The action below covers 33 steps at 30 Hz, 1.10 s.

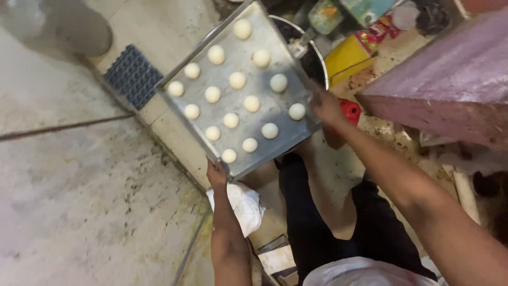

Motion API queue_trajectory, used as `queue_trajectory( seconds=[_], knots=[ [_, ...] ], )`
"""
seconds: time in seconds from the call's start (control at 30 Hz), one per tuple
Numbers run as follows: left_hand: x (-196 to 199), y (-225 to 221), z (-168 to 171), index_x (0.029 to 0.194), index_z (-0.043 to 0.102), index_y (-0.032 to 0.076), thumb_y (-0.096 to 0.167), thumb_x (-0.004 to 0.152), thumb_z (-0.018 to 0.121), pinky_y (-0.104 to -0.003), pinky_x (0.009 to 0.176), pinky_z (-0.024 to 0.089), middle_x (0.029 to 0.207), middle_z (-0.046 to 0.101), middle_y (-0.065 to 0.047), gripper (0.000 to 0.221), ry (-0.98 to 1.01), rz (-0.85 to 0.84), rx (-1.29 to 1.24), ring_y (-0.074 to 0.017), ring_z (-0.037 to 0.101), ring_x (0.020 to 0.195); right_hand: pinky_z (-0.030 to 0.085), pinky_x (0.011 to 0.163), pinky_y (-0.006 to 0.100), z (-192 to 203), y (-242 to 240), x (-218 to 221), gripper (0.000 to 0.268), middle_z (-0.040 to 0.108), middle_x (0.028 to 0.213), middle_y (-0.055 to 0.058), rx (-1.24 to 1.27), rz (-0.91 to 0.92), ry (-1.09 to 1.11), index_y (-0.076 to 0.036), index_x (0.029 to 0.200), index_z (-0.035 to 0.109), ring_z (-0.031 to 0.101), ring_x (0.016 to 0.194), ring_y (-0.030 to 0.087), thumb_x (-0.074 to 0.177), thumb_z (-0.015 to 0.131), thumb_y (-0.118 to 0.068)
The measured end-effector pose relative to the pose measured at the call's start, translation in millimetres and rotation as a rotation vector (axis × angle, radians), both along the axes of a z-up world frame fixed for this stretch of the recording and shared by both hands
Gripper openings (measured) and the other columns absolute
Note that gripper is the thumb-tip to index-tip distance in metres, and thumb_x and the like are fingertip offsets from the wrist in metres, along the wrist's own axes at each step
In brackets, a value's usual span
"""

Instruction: The person portions pieces of dough from a large mass, rolls them into balls by hand, and places them onto a metal tray.

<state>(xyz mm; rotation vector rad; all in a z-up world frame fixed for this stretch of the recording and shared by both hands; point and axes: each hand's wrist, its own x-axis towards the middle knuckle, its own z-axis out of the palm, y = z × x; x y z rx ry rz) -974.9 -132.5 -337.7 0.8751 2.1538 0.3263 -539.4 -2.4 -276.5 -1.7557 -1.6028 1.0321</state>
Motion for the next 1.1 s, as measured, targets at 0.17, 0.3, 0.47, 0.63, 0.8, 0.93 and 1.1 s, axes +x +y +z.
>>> queue_trajectory(
  seconds=[0.17,0.3,0.47,0.63,0.8,0.93,1.1],
  knots=[
    [0.9,-2.2,11.7,0.160,0.016,0.000,0.038,0.095,0.073,-0.050,0.116,0.032,0.153,0.036,-0.035,0.094,0.100,-0.149,0.359,-0.0512,0.037,0.142,0.042,0.111,0.043,62.0,-98.5,12.6,0.045,0.056,0.146,0.025,-0.016,0.100,0.059,0.000,0.142,0.055,0.053,0.136,0.038,0.102,0.059,-0.022],
    [30.6,-3.9,54.3,0.162,0.015,0.017,0.046,0.094,0.070,-0.063,0.115,0.021,0.165,0.024,-0.023,0.093,0.313,-0.497,0.060,-0.0444,0.021,0.153,0.044,0.107,0.043,136.6,-164.6,53.3,0.039,0.062,0.142,0.021,-0.034,0.063,-0.067,-0.003,0.137,0.062,0.058,0.131,0.035,0.103,0.060,-0.021],
    [131.3,0.9,82.9,0.158,0.028,0.028,0.043,0.092,0.068,-0.078,0.104,0.011,0.172,0.020,-0.016,0.079,0.419,-0.901,-0.208,-0.0445,0.015,0.155,0.060,0.064,0.034,217.5,-208.0,112.5,0.039,0.073,0.107,0.011,-0.378,-0.195,0.220,-0.012,0.133,0.064,0.073,0.078,0.020,0.096,0.061,-0.023],
    [318.2,-17.5,149.8,0.127,0.066,0.014,0.019,0.101,0.060,-0.056,0.127,0.038,0.116,0.068,-0.009,0.027,-0.167,-1.616,0.576,-0.0274,0.059,0.123,0.047,0.050,0.031,302.9,-287.9,194.9,0.028,0.067,0.069,0.002,0.164,-0.429,0.006,-0.007,0.102,0.078,0.058,0.054,0.011,0.095,0.070,-0.033],
    [537.8,-111.0,308.9,0.132,0.061,0.010,0.037,0.097,0.072,-0.061,0.118,0.034,0.133,0.056,-0.015,0.046,-0.562,-2.016,1.042,-0.0374,0.048,0.141,0.031,0.052,0.031,329.5,-395.5,320.6,0.051,0.045,0.057,-0.002,0.407,-0.712,0.182,-0.005,0.102,0.079,0.038,0.054,0.006,0.099,0.049,-0.046],
    [682.2,-143.4,390.8,0.145,0.048,0.022,0.046,0.094,0.067,-0.068,0.114,0.022,0.162,0.037,-0.014,0.060,-0.283,-2.078,1.106,-0.0461,0.030,0.147,0.041,0.067,0.022,369.1,-452.4,394.2,0.048,0.058,0.076,-0.004,0.583,-0.897,0.306,-0.003,0.121,0.071,0.052,0.071,0.002,0.112,0.052,-0.046],
    [763.2,-140.1,414.4,0.160,0.019,0.015,0.055,0.093,0.057,-0.071,0.112,-0.003,0.164,0.027,-0.016,0.087,-0.084,-2.319,0.646,-0.0487,0.005,0.152,0.053,0.085,0.028,421.3,-486.3,445.2,0.042,0.078,0.103,0.007,0.484,-1.038,-0.180,-0.003,0.138,0.066,0.072,0.094,0.011,0.106,0.070,-0.030]
  ],
)
